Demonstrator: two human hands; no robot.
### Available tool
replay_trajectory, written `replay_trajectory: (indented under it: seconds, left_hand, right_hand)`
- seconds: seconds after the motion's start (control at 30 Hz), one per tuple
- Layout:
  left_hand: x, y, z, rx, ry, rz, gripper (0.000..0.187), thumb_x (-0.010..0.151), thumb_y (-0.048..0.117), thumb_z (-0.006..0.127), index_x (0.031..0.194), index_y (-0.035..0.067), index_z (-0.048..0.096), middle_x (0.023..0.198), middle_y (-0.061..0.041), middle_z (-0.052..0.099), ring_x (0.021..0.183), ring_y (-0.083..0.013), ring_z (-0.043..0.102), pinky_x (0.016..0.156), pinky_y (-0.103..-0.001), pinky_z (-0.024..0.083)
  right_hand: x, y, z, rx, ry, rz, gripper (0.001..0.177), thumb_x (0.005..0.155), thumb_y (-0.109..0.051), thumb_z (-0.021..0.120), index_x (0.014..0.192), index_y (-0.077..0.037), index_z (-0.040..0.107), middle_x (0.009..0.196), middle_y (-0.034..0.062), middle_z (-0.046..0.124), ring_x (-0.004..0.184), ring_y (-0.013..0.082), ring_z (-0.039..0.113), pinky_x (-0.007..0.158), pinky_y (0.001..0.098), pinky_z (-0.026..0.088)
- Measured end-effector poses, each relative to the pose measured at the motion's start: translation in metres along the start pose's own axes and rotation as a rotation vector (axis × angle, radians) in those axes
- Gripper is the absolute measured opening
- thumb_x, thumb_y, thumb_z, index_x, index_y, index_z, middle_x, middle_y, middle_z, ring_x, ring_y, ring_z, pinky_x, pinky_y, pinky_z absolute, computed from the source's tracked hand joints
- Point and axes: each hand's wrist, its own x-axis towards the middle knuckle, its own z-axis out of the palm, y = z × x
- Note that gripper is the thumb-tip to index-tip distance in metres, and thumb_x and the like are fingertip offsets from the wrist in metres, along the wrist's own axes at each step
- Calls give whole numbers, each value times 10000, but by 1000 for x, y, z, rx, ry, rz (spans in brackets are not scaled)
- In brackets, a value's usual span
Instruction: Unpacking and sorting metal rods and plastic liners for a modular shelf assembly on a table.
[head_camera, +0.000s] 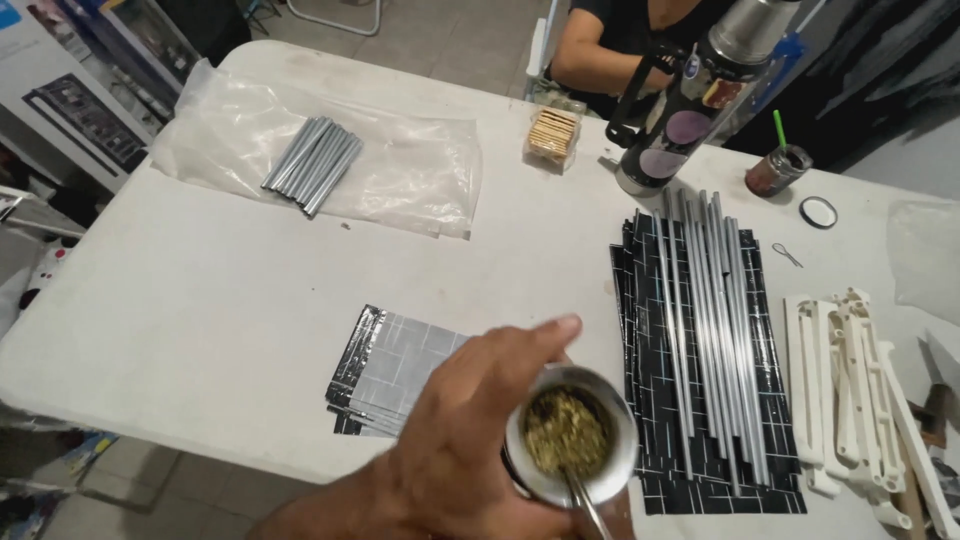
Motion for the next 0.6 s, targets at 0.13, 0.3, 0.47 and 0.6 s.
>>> replay_trajectory:
  seconds: [0.13,0.3,0.47,0.6]
  left_hand:
    - [29,-64,6,63,-126,-153,1020,763,450,824,1546,63,297,1109,-138,671,980,-260,726,819,-406,679]
    - [71,-166,31,134,-203,-365,1149,670,388,949,1568,105,291,1290,-184,652,1182,-330,694,946,-501,614]
    - [99,-260,65,181,-57,-538,993,649,233,850,1533,172,400,1438,-157,575,1256,-323,586,1019,-385,463]
    - [115,-274,75,219,-96,-664,961,747,181,843,1570,175,348,1454,-180,520,1265,-351,550,1012,-454,468]
  right_hand:
    - [116,-99,-46,83,-12,115,114,812,-188,696,917,-146,684,707,46,710,577,209,669,584,357,522]
    - [139,-156,-71,214,-95,550,249,786,-330,778,984,-181,804,695,-22,787,596,111,679,627,287,567]
    - [152,-173,-84,276,-217,738,274,777,-358,725,979,-190,804,739,-48,749,649,50,632,619,224,495]
    - [139,-141,-69,377,-220,719,195,810,-274,811,986,-192,789,779,-56,766,680,22,658,681,187,542]
